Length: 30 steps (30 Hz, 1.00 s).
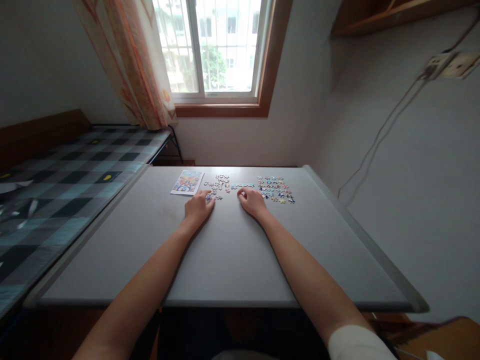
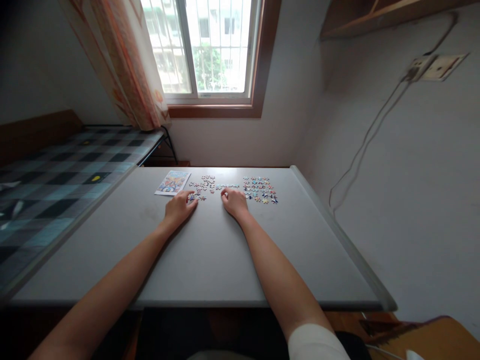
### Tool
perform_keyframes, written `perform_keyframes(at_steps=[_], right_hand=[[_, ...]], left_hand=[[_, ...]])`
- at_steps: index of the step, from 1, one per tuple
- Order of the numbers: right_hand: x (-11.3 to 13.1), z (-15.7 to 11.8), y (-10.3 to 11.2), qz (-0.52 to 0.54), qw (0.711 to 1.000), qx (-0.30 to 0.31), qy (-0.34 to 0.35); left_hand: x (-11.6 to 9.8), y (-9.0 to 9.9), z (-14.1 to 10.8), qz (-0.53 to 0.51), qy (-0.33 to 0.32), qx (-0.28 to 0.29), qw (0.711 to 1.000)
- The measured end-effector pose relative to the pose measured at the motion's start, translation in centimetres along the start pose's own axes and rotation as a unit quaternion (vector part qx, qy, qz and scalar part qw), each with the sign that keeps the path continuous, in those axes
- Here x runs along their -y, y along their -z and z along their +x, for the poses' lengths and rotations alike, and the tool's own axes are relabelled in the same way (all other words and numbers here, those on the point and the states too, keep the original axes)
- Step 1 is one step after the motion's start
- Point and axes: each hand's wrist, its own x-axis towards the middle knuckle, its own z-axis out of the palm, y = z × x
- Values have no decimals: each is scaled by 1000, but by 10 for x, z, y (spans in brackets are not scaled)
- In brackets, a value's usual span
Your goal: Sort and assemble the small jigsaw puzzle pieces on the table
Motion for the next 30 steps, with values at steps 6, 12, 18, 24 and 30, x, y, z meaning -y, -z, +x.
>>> perform_keyframes(at_steps=[6,12,18,24,30], right_hand=[[-2,1,-2,0,1000,-5,2],[-3,2,-4,-2,1000,-9,1],[-2,1,-4,-1,1000,-9,2],[-2,1,-3,4,1000,-10,5],[-3,1,-3,9,1000,-10,3]], left_hand=[[2,-3,3,-6,8,19,1000],[7,-4,6,-20,10,22,1000],[9,-2,9,-63,18,48,997],[17,-6,15,-121,7,53,991],[13,-11,14,-277,-21,44,960]])
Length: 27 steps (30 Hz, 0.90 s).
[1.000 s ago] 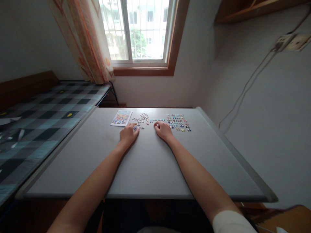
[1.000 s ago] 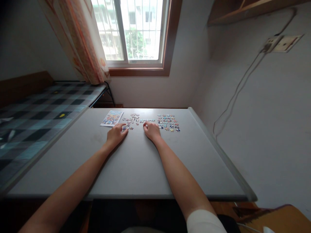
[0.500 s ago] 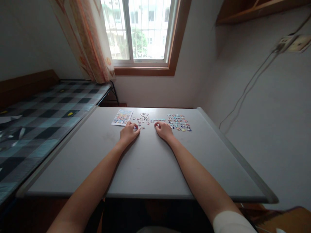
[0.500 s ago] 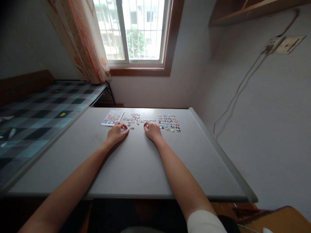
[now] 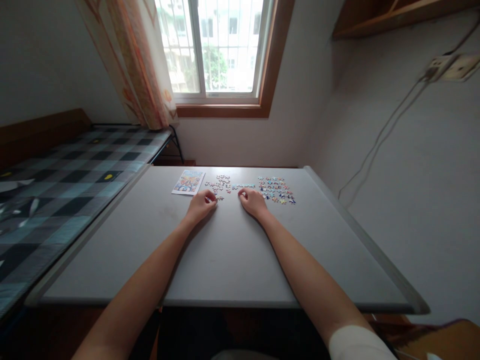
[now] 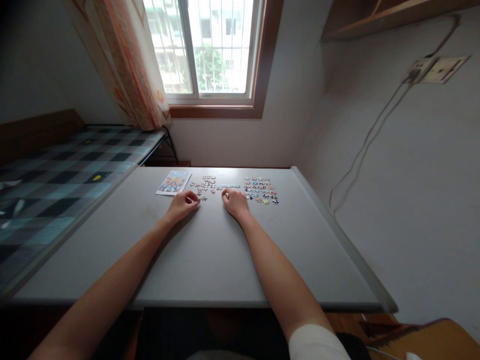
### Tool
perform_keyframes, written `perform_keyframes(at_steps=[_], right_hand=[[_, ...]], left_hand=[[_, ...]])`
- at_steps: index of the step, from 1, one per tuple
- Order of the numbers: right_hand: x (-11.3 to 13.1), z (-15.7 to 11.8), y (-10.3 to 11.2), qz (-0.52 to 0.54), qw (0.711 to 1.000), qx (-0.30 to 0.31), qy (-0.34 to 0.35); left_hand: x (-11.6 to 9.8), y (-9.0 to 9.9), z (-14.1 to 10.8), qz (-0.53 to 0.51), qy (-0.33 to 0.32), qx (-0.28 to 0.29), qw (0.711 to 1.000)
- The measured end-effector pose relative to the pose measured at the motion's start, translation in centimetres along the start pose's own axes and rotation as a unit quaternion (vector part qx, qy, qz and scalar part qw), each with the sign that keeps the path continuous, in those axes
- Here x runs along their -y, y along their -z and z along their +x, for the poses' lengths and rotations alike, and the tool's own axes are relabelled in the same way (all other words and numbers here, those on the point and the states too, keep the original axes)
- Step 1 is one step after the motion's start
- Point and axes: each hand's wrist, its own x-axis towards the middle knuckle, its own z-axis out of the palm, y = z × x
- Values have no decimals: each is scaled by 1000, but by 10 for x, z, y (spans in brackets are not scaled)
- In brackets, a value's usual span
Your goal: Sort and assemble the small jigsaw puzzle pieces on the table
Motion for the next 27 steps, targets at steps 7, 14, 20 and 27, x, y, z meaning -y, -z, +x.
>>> perform_keyframes(at_steps=[7,14,20,27], right_hand=[[5,2,-3,159,986,-51,15],[21,-4,-15,292,949,46,108],[19,-5,-13,293,946,73,118],[19,-4,-12,298,946,69,111]], left_hand=[[-18,-8,-6,-251,52,-6,967],[-16,-15,-9,-284,40,-36,957],[-13,-18,-9,-263,27,-20,964],[-14,-20,-11,-240,12,-9,971]])
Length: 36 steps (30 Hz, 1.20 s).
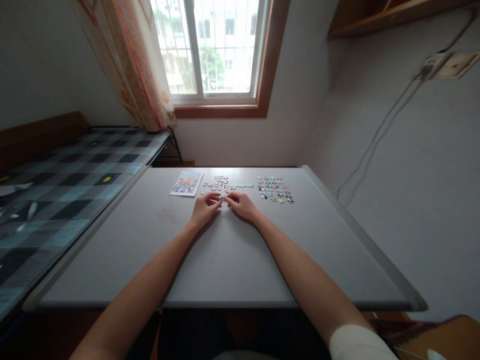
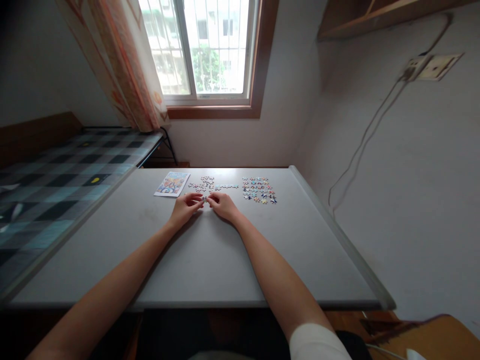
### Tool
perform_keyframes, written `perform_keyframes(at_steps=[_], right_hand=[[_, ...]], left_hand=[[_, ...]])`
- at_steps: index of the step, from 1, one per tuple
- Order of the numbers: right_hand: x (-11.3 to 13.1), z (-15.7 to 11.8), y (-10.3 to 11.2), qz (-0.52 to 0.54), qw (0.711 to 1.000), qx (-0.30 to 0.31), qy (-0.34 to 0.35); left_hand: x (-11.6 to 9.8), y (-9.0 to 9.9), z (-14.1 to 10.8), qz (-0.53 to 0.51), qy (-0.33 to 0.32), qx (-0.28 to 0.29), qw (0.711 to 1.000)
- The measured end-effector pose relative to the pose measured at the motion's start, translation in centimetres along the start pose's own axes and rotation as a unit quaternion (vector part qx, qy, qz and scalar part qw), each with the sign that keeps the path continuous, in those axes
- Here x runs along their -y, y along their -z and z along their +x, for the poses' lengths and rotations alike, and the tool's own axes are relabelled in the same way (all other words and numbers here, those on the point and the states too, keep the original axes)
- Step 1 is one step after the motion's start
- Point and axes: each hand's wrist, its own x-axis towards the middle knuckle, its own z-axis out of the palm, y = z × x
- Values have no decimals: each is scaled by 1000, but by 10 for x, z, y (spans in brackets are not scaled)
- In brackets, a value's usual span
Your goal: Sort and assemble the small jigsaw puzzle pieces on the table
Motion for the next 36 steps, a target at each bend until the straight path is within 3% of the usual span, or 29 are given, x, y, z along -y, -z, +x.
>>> perform_keyframes(at_steps=[13,23,31,36], right_hand=[[-3,0,-2,-29,1000,-6,0],[-5,1,-2,18,1000,-15,-4],[-11,7,2,77,994,-74,11],[-23,17,17,28,989,-131,-59]], left_hand=[[-4,-1,-1,-2,-5,8,1000],[-4,-1,-1,10,-21,9,1000],[-2,-2,-2,71,-51,6,996],[1,-3,-3,157,-104,8,982]])
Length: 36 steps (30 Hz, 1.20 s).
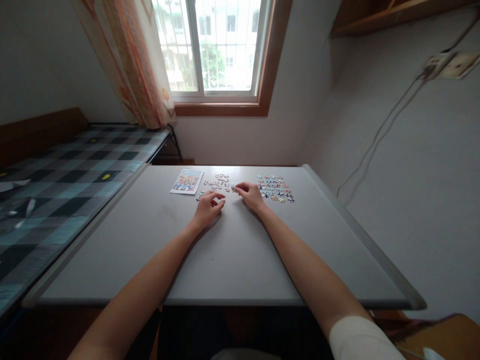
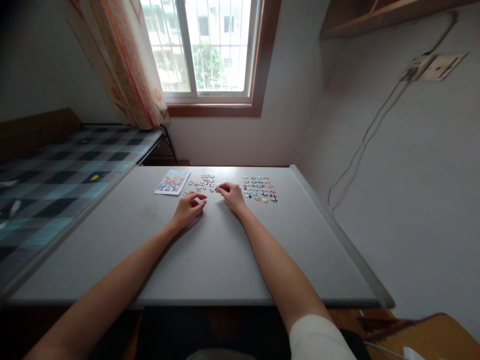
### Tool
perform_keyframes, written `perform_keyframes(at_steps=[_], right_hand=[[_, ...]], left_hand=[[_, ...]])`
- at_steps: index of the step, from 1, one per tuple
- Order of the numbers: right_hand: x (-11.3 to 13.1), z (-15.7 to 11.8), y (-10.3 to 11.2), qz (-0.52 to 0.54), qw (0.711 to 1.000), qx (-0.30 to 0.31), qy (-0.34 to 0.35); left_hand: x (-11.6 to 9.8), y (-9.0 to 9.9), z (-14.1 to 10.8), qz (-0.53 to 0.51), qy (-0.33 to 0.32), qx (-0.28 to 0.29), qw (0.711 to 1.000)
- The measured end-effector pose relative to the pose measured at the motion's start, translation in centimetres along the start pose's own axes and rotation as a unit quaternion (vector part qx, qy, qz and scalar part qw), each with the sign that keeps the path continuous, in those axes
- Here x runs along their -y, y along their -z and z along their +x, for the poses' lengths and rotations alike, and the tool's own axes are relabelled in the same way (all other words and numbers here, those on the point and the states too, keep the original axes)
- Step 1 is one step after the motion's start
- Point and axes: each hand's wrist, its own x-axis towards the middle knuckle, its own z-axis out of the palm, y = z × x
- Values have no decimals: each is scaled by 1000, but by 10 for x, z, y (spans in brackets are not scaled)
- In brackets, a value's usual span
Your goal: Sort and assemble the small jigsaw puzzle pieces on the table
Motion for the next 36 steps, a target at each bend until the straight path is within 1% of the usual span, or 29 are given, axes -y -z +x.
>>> perform_keyframes(at_steps=[2,4,7,10,14,19,23,27,32,36], right_hand=[[-2,8,3,-47,999,5,-27],[-3,14,4,-86,995,18,-37],[-2,21,-1,-134,990,24,-24],[-1,21,-7,-168,986,12,-10],[-1,16,-10,-166,986,-4,-8],[-2,15,-10,-119,992,-25,-31],[-4,16,-11,-108,993,-31,-29],[-7,17,-12,-136,990,-24,-16],[-6,16,-13,-204,978,-47,-14],[-4,15,-14,-228,973,-34,-21]], left_hand=[[0,-1,-1,34,-17,8,999],[-1,-1,-2,76,-44,13,996],[-1,-2,-4,124,-73,24,989],[-1,-3,-5,137,-80,37,987],[-2,-3,-6,146,-83,46,985],[-5,-3,-6,148,-86,49,984],[-6,-2,-6,143,-86,50,985],[-7,-2,-6,141,-87,53,985],[-6,-2,-6,140,-91,52,985],[-5,-2,-6,146,-94,56,983]])
